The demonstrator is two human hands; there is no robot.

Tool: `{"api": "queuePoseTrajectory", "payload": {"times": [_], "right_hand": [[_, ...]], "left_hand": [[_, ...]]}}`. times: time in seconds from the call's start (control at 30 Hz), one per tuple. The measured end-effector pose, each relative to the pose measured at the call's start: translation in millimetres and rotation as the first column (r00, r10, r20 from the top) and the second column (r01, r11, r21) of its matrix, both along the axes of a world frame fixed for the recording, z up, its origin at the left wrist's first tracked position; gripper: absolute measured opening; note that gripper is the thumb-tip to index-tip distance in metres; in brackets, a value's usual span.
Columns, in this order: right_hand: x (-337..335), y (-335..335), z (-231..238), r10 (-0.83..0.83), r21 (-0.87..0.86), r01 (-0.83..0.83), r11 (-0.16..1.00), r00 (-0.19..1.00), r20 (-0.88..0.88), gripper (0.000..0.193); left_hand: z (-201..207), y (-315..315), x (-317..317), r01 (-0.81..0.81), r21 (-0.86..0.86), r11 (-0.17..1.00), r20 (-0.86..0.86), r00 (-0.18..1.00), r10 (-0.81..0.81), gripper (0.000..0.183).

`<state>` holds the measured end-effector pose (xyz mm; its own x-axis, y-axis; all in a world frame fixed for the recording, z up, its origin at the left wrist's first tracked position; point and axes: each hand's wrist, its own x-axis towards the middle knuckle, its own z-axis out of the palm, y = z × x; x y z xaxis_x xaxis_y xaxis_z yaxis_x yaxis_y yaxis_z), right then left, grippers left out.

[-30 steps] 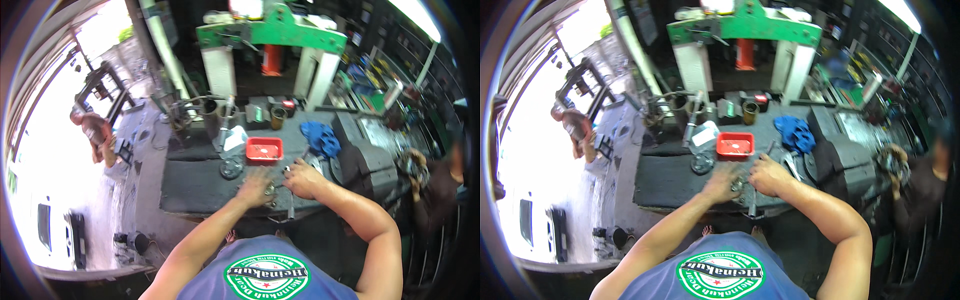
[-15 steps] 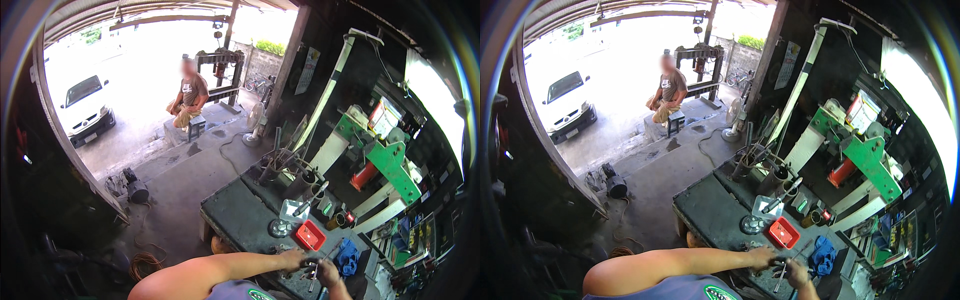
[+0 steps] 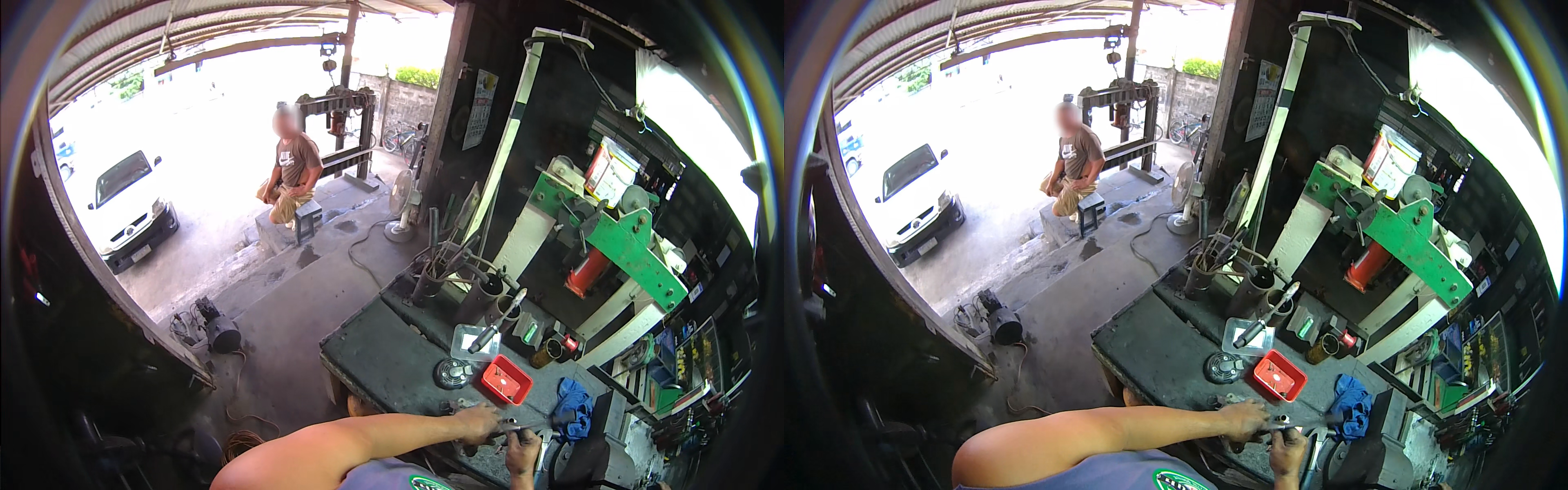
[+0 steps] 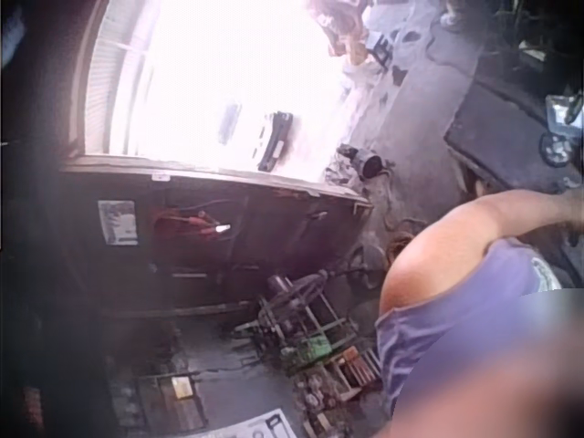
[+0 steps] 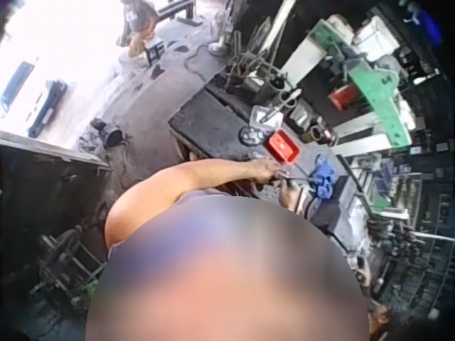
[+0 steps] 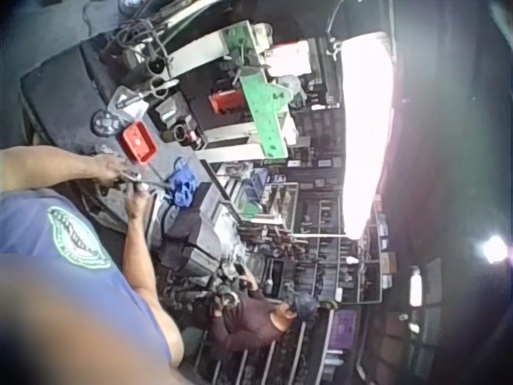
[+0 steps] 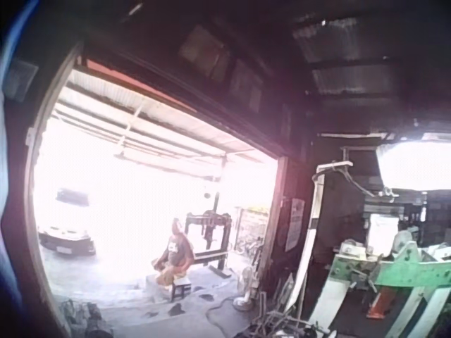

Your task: The person disassembles a mechanical component on a workbench using a T-handle wrench and pliers. They remove small parts, place them in a red tray, and manipulate the component with both hands.

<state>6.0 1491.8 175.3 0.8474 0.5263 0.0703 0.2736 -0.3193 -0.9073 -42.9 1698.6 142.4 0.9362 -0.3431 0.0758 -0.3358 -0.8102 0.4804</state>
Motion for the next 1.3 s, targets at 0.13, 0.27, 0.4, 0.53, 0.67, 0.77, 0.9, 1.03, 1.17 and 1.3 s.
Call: {"api": "queuePoseTrajectory", "payload": {"times": [0.13,0.27,0.4,0.53,0.67,0.77,0.9,1.03,1.17,1.3], "right_hand": [[-9,16,-2,-0.179,0.084,0.163,0.983,0.952,0.248,0.011],[-12,10,1,0.075,0.035,-0.079,0.996,0.99,0.117,0.009],[-2,2,-2,0.078,-0.046,-0.074,0.996,0.992,0.097,0.016],[-2,6,-5,-0.004,0.018,-0.002,1.0,0.951,0.308,0.019],[-16,8,6,-0.02,-0.1,0.044,0.994,0.972,0.233,0.011],[-21,12,13,0.045,0.029,-0.042,0.999,0.994,-0.103,0.016],[-15,15,13,0.109,0.035,-0.114,0.993,0.987,0.119,0.021],[-12,14,8,0.037,0.089,-0.044,0.995,0.996,0.085,0.014],[-17,15,0,-0.104,0.048,0.095,0.994,0.961,0.257,0.017],[-21,16,-12,-0.196,0.121,0.189,0.974,0.98,0.046,0.022]], "left_hand": [[-8,-1,-1,-0.046,-0.068,0.997,0.014,0.999,0.047,0.033],[-20,-3,1,-0.075,-0.061,0.995,0.054,0.996,0.078,0.038],[-20,-2,4,-0.042,-0.017,0.999,-0.002,0.999,0.042,0.04],[-10,0,0,-0.011,-0.04,0.999,0.06,0.998,0.013,0.035],[-5,1,-3,-0.039,-0.045,0.998,0.016,0.999,0.04,0.033],[-6,1,-2,-0.058,-0.004,0.998,-0.011,0.998,0.058,0.038],[-12,-2,0,-0.091,-0.137,0.986,-0.004,0.996,0.091,0.039],[-13,3,2,-0.031,-0.064,0.997,0.026,0.999,0.033,0.04],[-8,2,-1,-0.022,-0.074,0.997,0.056,0.998,0.026,0.036],[-5,0,-1,-0.04,0.001,0.999,0.026,0.999,0.04,0.042]]}}
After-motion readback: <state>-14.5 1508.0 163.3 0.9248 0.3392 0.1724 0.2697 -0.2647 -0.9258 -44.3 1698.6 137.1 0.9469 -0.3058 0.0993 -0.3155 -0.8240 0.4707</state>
